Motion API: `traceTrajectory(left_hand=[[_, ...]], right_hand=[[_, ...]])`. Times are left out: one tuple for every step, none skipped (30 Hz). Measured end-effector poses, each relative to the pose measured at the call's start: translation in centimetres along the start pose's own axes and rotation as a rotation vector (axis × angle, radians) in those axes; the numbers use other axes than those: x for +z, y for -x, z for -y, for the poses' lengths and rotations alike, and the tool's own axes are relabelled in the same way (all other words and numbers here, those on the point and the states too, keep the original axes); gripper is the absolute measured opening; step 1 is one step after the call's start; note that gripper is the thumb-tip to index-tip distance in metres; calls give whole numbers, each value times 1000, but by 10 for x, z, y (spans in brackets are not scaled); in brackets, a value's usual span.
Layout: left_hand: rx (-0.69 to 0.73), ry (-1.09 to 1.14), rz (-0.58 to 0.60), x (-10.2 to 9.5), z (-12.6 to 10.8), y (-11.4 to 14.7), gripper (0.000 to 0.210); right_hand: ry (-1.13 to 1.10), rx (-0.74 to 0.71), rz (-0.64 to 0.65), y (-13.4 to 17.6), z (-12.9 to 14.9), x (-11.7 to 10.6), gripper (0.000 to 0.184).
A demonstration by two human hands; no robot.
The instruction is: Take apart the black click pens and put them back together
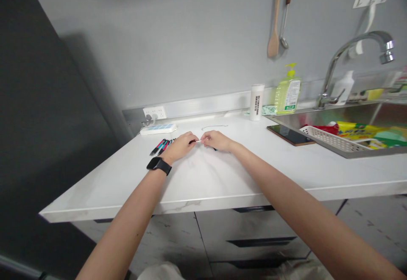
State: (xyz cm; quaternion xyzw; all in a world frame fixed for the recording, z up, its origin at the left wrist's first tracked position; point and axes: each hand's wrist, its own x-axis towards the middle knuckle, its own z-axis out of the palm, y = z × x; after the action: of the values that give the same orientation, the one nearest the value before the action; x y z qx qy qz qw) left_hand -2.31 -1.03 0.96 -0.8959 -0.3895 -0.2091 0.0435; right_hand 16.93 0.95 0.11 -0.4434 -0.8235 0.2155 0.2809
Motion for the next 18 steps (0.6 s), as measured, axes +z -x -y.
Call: traceTrajectory(left_hand=[[-5, 2, 2, 0, 0, 0, 25], [-15, 0, 5, 0, 1, 0, 24], [-28, -5, 7, 1, 1, 0, 23], [-37, -10, 8, 1, 2, 0, 21], [-44, -14, 7, 1, 3, 0, 20], [-47, -15, 4, 1, 3, 0, 20], [-50, -16, 1, 1, 4, 0, 20], [-54, -16, -3, 1, 4, 0, 20], [-57, -16, -5, 1, 4, 0, 20], [-60, -15, -8, 1, 4, 0, 19], [-62, -13, -10, 1, 3, -1, 19], [-62, -12, -11, 1, 3, -1, 19], [-62, -10, -12, 0, 3, -1, 19], [-62, -9, -12, 0, 2, -1, 18], [-62, -8, -13, 1, 3, -1, 18], [-62, -6, -15, 1, 3, -1, 19], [-63, -5, -17, 1, 3, -1, 19], [-65, -4, -21, 1, 4, -1, 19]], right_hand=[[-36, 8, 1, -1, -1, 1, 16], [-67, 25, -14, -2, -2, 1, 16], [-92, 46, -41, -3, -3, 0, 16], [-113, 67, -71, -4, -4, 0, 17], [-132, 87, -102, -5, -6, -1, 18], [-151, 107, -130, -6, -7, -2, 19], [-172, 124, -154, -7, -8, -2, 20], [-193, 140, -176, -9, -10, -3, 19], [-217, 153, -196, -10, -11, -3, 18], [-243, 171, -214, -11, -12, -3, 16], [-272, 190, -229, -12, -13, -3, 13], [-306, 208, -242, -12, -13, -3, 11], [-346, 227, -252, -12, -12, -3, 10], [-392, 249, -259, -12, -11, -3, 8], [-445, 269, -260, -11, -9, -4, 7], [-502, 288, -258, -10, -6, -4, 7], [-561, 305, -248, -8, -4, -5, 8], [-621, 319, -238, -7, -1, -6, 9]])
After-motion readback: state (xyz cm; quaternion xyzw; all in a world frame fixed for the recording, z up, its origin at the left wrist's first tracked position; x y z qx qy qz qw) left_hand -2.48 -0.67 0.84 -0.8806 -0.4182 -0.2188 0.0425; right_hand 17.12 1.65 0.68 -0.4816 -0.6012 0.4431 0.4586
